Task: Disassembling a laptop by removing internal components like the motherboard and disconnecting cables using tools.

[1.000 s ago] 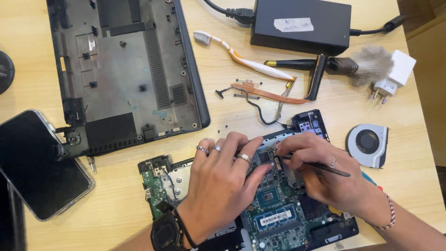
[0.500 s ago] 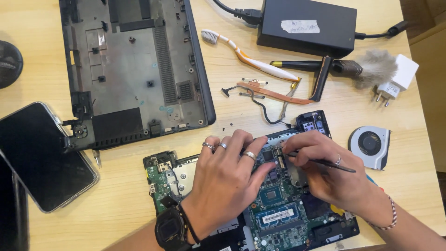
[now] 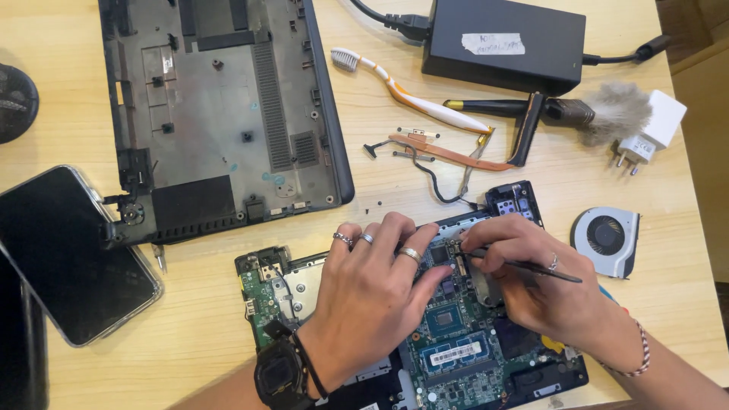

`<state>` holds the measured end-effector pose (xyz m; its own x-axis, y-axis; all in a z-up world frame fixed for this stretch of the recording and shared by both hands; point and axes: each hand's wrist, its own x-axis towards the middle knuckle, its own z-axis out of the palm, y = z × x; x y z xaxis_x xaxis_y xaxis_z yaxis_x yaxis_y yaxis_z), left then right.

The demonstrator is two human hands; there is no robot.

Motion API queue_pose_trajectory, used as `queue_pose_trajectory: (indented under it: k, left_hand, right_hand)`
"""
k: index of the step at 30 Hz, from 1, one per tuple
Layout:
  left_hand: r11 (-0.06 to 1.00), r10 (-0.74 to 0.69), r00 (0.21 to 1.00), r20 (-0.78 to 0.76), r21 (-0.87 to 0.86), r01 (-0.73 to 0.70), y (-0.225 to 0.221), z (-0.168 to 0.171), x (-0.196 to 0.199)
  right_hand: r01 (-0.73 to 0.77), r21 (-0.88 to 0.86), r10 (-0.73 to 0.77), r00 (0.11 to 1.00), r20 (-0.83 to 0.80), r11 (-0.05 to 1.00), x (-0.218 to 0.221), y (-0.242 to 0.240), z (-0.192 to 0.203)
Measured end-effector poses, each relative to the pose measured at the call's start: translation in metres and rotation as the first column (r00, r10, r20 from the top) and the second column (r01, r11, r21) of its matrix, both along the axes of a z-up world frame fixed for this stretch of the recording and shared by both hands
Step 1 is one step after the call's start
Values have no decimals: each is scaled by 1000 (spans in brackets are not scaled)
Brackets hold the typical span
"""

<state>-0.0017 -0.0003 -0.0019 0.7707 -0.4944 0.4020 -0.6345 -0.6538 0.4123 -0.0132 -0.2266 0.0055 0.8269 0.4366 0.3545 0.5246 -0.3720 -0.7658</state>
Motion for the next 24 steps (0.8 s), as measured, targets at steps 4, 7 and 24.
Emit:
queue_pose_trajectory:
  k: [4, 7, 24]
  left_hand:
    - [1000, -1, 1000, 6, 5, 1, 0, 0, 0]
    - [1000, -2, 1000, 10, 8, 2, 0, 0, 0]
    - [1000, -13, 1000, -13, 3, 13, 0, 0, 0]
  right_hand:
    - [4, 12, -4, 1000, -2, 1000, 0, 0, -1]
    - [22, 43, -21, 1000, -19, 999, -2, -1, -6]
    - [119, 130, -94, 979, -183, 984, -3, -5, -12]
